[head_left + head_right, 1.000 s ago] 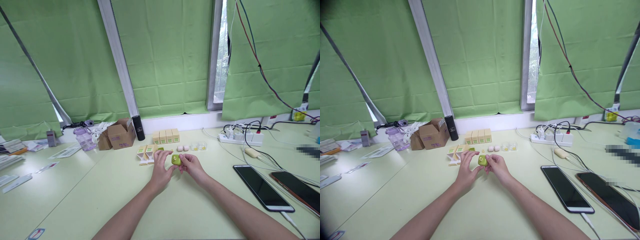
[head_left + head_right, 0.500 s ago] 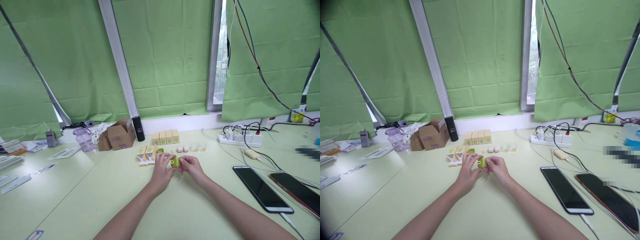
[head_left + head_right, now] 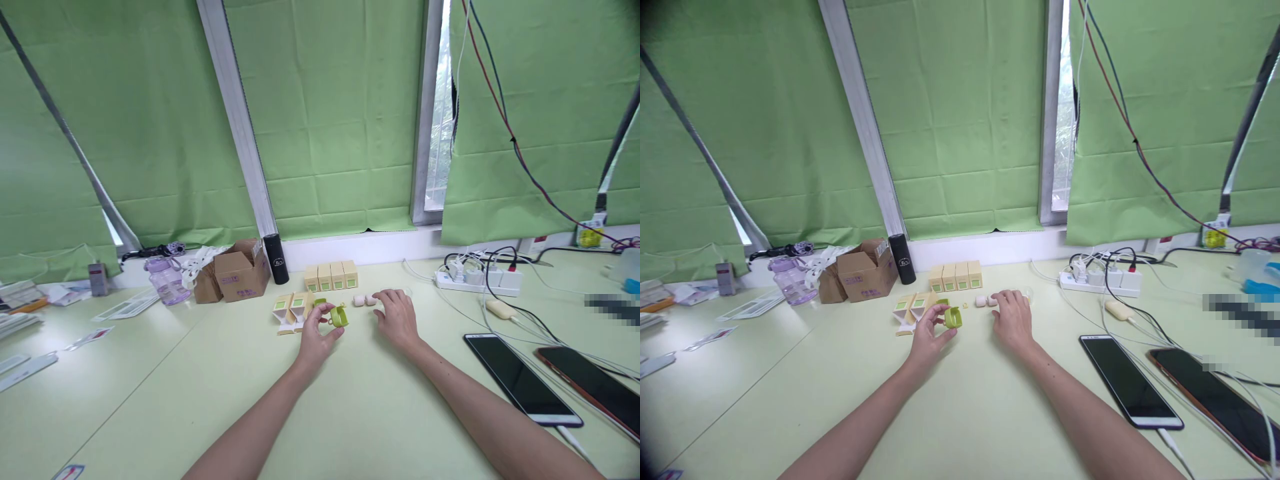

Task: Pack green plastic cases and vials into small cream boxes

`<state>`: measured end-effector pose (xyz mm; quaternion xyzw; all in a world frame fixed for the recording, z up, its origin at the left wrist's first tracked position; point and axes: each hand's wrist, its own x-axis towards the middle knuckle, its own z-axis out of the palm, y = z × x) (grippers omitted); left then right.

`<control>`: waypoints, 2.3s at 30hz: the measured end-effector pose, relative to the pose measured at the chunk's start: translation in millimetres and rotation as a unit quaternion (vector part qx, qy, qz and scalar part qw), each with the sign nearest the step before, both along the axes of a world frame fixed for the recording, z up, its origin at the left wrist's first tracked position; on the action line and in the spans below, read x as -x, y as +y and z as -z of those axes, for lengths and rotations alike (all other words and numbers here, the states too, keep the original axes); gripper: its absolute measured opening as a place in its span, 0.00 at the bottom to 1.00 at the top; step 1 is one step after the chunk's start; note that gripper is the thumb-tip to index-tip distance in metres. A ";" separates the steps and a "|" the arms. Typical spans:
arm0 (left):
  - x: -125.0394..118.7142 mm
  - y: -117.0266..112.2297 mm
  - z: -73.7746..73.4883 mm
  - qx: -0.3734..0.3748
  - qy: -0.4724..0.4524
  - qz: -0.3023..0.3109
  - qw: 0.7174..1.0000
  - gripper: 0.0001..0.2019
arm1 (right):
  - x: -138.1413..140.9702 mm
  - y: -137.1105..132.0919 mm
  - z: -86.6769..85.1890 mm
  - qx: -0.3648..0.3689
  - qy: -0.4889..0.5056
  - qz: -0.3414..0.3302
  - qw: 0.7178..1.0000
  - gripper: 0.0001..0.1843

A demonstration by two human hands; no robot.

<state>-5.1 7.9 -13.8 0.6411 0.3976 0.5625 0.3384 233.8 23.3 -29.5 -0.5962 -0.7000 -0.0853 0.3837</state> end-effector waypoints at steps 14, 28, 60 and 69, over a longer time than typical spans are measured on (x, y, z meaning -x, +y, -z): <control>-0.6 1.3 2.0 0.036 -0.132 0.116 0.984 0.27 | -0.3 42.3 -0.4 0.053 -0.184 0.020 0.981 0.19; 0.0 -0.9 -2.7 0.013 -0.092 0.070 0.993 0.25 | 0.4 19.4 -16.5 -0.009 0.068 -0.030 0.997 0.13; -5.1 -11.9 -10.9 -0.031 -0.041 0.051 0.997 0.22 | 46.4 -51.0 -40.5 0.202 0.697 -0.350 0.592 0.27; -4.0 -11.0 -9.4 -0.036 -0.030 0.043 0.998 0.21 | 49.9 -49.9 -38.8 0.193 0.690 -0.355 0.600 0.25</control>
